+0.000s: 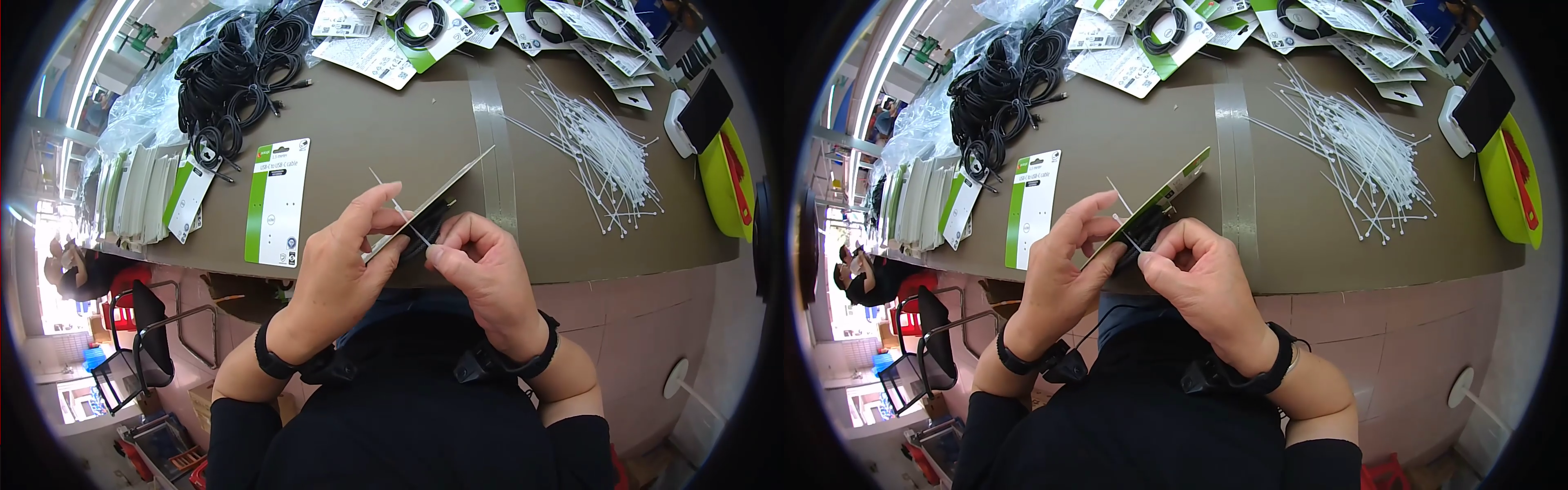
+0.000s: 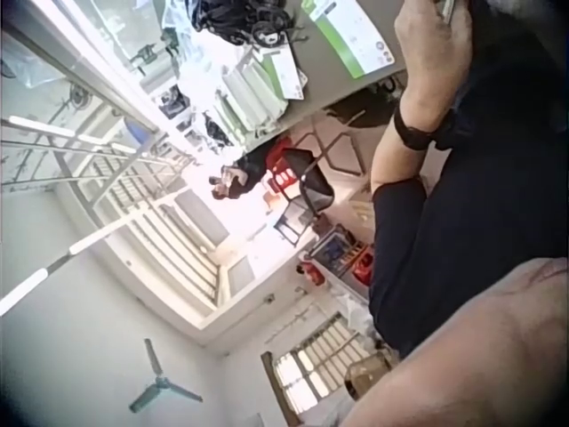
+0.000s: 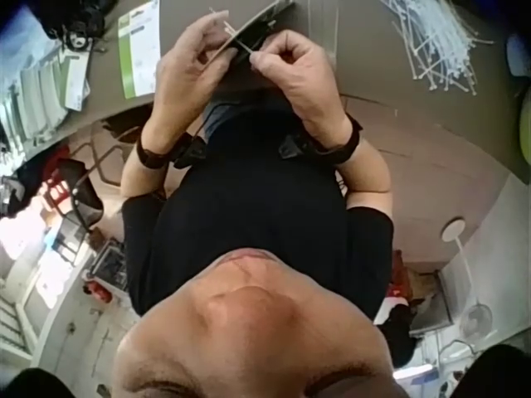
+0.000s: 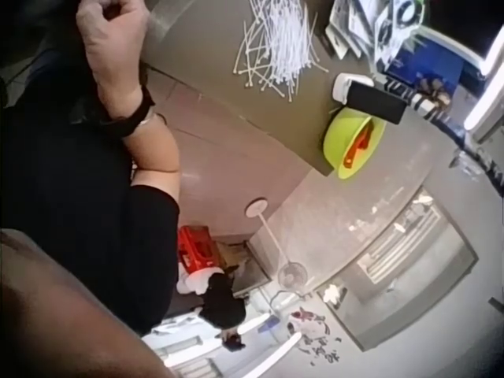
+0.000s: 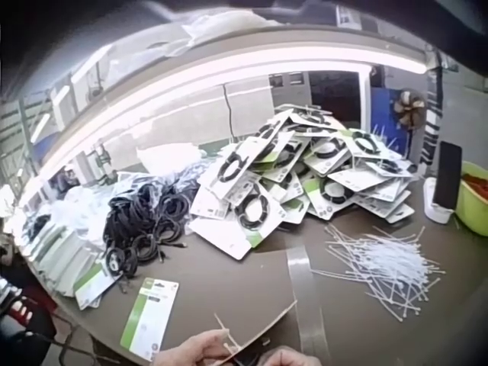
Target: The person packages a cable by placing it onto a cardboard backing, threading a zip tie through the holes, and pulling it tight by hand, then repeats the process with additional cables.
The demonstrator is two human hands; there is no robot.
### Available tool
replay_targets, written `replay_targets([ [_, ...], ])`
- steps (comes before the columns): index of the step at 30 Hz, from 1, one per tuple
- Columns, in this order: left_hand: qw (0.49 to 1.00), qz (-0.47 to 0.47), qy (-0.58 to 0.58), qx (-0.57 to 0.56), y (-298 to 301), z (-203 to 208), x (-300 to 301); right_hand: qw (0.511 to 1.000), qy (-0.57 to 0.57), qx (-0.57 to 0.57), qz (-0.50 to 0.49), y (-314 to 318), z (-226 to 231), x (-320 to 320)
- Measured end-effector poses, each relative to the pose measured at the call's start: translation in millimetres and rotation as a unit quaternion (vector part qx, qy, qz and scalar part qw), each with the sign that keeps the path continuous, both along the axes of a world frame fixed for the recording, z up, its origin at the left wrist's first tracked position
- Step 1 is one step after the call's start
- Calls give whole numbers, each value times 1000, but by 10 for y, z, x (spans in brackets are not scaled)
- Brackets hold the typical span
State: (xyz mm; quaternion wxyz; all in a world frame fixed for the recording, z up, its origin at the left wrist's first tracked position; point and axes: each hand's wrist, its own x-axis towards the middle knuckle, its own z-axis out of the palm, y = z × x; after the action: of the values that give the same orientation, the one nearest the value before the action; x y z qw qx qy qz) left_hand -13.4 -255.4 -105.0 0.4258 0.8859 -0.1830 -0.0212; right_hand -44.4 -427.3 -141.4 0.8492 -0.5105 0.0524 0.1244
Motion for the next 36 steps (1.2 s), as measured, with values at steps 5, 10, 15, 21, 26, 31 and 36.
replay_targets([
  [5,1000,-4,-20,-14,-34,-23,-27,1000,-4,-5,5,-26,-2,-12],
  [10,999,-13,-31,-17,-48,-39,-42,1000,-5,-16,-7,-1,-9,-15],
  [15,998,-23,-58,1,-51,-53,-68,999,0,-43,-6,-9,-3,-12],
  [21,997,-23,-73,-4,-50,-77,-69,998,-12,-58,-19,19,1,-12],
  [26,996,-28,-89,8,-37,-90,-78,998,-12,-61,-21,26,22,-10],
  [31,992,-49,-117,2,-21,-119,-68,993,-43,-106,-43,77,-6,1],
  [36,988,-72,-134,26,-30,-36,-106,987,-62,-127,-73,105,-90,8],
])
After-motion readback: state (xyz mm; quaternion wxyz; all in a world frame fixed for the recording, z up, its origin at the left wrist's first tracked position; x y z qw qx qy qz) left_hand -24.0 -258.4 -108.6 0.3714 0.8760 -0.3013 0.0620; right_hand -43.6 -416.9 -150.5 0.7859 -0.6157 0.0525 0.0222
